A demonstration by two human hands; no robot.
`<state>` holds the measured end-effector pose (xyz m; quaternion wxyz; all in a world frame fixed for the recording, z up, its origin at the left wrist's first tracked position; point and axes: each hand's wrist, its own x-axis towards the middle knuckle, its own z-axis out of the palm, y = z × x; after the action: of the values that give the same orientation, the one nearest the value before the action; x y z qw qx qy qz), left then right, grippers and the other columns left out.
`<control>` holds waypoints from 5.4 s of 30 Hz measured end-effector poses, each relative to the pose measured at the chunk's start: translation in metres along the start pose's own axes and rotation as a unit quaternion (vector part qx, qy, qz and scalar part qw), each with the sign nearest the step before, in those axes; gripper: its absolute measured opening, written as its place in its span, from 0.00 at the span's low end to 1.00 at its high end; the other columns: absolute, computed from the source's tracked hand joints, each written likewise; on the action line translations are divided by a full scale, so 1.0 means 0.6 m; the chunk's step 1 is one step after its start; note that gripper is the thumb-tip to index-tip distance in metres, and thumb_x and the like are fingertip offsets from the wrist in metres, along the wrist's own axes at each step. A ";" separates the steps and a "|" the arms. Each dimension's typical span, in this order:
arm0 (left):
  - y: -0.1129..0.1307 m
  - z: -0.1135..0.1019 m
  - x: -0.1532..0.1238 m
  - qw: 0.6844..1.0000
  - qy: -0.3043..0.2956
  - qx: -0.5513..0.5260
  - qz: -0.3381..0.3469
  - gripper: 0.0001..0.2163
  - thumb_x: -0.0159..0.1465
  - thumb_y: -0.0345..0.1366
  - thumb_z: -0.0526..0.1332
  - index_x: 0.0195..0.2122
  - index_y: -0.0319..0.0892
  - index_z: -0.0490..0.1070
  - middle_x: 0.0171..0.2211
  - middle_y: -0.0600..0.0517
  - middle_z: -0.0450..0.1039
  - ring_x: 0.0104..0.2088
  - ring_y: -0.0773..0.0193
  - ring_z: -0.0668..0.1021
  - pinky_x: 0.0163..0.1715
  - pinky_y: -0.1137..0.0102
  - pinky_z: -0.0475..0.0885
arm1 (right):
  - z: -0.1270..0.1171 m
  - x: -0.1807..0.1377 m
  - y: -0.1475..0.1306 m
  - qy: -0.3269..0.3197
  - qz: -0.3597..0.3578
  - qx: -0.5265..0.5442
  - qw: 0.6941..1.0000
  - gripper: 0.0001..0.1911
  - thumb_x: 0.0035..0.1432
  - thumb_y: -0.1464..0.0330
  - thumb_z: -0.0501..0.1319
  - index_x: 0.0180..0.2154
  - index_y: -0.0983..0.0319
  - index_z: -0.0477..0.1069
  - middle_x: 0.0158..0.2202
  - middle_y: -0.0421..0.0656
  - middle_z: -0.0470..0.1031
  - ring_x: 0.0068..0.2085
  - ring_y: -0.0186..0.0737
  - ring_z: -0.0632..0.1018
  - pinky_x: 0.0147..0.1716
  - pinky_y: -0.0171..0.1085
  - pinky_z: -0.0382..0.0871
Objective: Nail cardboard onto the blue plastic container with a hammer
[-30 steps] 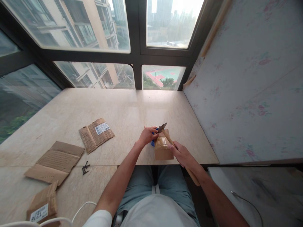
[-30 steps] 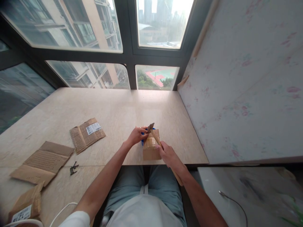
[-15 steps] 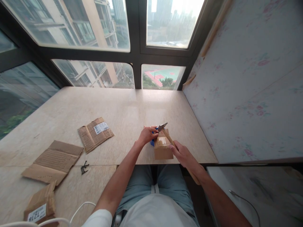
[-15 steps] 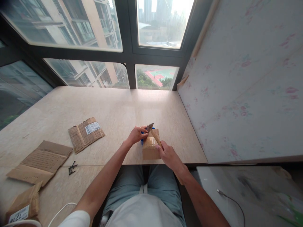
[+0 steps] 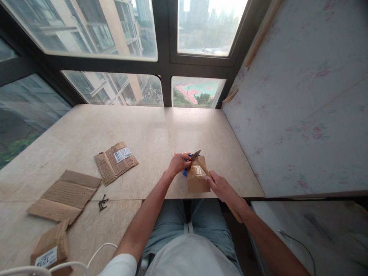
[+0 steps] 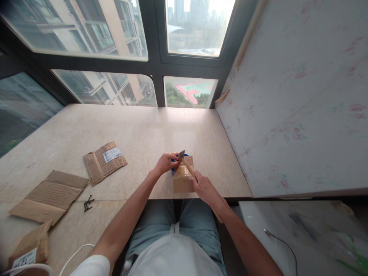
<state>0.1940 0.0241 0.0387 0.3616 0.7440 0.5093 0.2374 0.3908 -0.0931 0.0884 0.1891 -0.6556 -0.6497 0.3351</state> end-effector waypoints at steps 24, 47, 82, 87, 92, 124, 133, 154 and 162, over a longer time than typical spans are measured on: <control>-0.009 -0.013 -0.016 0.995 0.012 -0.084 0.044 0.14 0.57 0.37 0.65 0.44 0.43 0.78 0.53 0.45 0.75 0.55 0.55 0.76 0.58 0.61 0.67 | 0.055 0.045 0.045 0.100 0.130 0.317 0.934 0.20 0.53 0.49 0.61 0.33 0.58 0.59 0.12 0.26 0.54 0.10 0.28 0.55 0.06 0.27 0.50; -0.045 0.039 -0.051 0.987 0.016 -0.155 0.041 0.63 0.42 0.40 0.76 0.70 0.41 0.32 0.66 0.34 0.53 0.65 0.41 0.59 0.63 0.48 0.56 | 0.004 0.031 0.072 0.150 0.095 0.494 0.851 0.29 0.40 0.54 0.73 0.32 0.57 0.56 0.12 0.24 0.55 0.10 0.23 0.52 0.04 0.25 0.47; -0.008 0.096 -0.188 0.625 -0.079 -0.665 -0.400 0.27 0.64 0.59 0.51 0.38 0.36 0.71 0.27 0.46 0.75 0.25 0.62 0.78 0.26 0.68 0.73 | 0.058 0.045 0.032 0.099 0.111 0.485 0.862 0.28 0.39 0.54 0.72 0.31 0.56 0.56 0.11 0.25 0.56 0.10 0.25 0.53 0.04 0.26 0.49; -0.005 0.068 -0.198 0.804 0.036 -0.504 -0.312 0.21 0.59 0.54 0.61 0.34 0.37 0.73 0.27 0.50 0.75 0.22 0.70 0.73 0.18 0.76 0.63 | 0.056 0.047 0.037 0.091 0.111 0.477 0.867 0.27 0.40 0.54 0.72 0.32 0.57 0.57 0.12 0.25 0.56 0.10 0.25 0.53 0.04 0.27 0.49; 0.009 0.059 -0.167 0.885 0.062 -0.403 -0.226 0.25 0.55 0.59 0.61 0.32 0.38 0.74 0.28 0.48 0.75 0.21 0.69 0.72 0.18 0.75 0.60 | 0.041 0.061 0.032 0.075 0.101 0.455 0.882 0.26 0.42 0.55 0.71 0.32 0.57 0.57 0.13 0.25 0.57 0.10 0.24 0.53 0.05 0.26 0.48; 0.000 0.049 -0.077 0.951 0.204 -0.226 -0.056 0.09 0.58 0.42 0.66 0.38 0.47 0.79 0.43 0.47 0.73 0.39 0.56 0.76 0.43 0.62 0.73 | 0.005 0.125 0.053 -0.013 0.092 0.227 0.969 0.16 0.47 0.61 0.71 0.24 0.61 0.66 0.14 0.34 0.67 0.08 0.27 0.61 0.03 0.27 0.47; -0.004 0.050 -0.072 0.935 0.199 -0.288 -0.054 0.08 0.55 0.38 0.69 0.37 0.46 0.80 0.45 0.46 0.74 0.42 0.55 0.76 0.42 0.62 0.74 | -0.018 0.091 0.046 0.054 0.073 0.160 0.983 0.15 0.57 0.58 0.64 0.28 0.61 0.66 0.24 0.41 0.77 0.09 0.26 0.63 0.02 0.27 0.51; -0.019 0.052 -0.043 0.939 0.166 -0.299 -0.027 0.10 0.55 0.40 0.69 0.37 0.45 0.80 0.44 0.46 0.76 0.45 0.55 0.77 0.48 0.58 0.75 | 0.017 0.137 0.074 0.100 0.073 0.233 0.965 0.16 0.49 0.60 0.67 0.28 0.59 0.60 0.13 0.28 0.60 0.10 0.26 0.59 0.04 0.25 0.50; -0.029 0.057 -0.045 0.947 0.160 -0.277 -0.006 0.13 0.57 0.43 0.67 0.41 0.46 0.79 0.49 0.45 0.75 0.48 0.54 0.78 0.45 0.59 0.78 | 0.017 0.138 0.069 0.080 0.090 0.237 0.964 0.16 0.50 0.60 0.65 0.28 0.58 0.59 0.13 0.28 0.59 0.11 0.26 0.58 0.06 0.26 0.51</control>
<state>0.1983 -0.0074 0.0042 0.4683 0.5639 0.4790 0.4830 0.4082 -0.0176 0.0372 0.3591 -0.6728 -0.4728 0.4415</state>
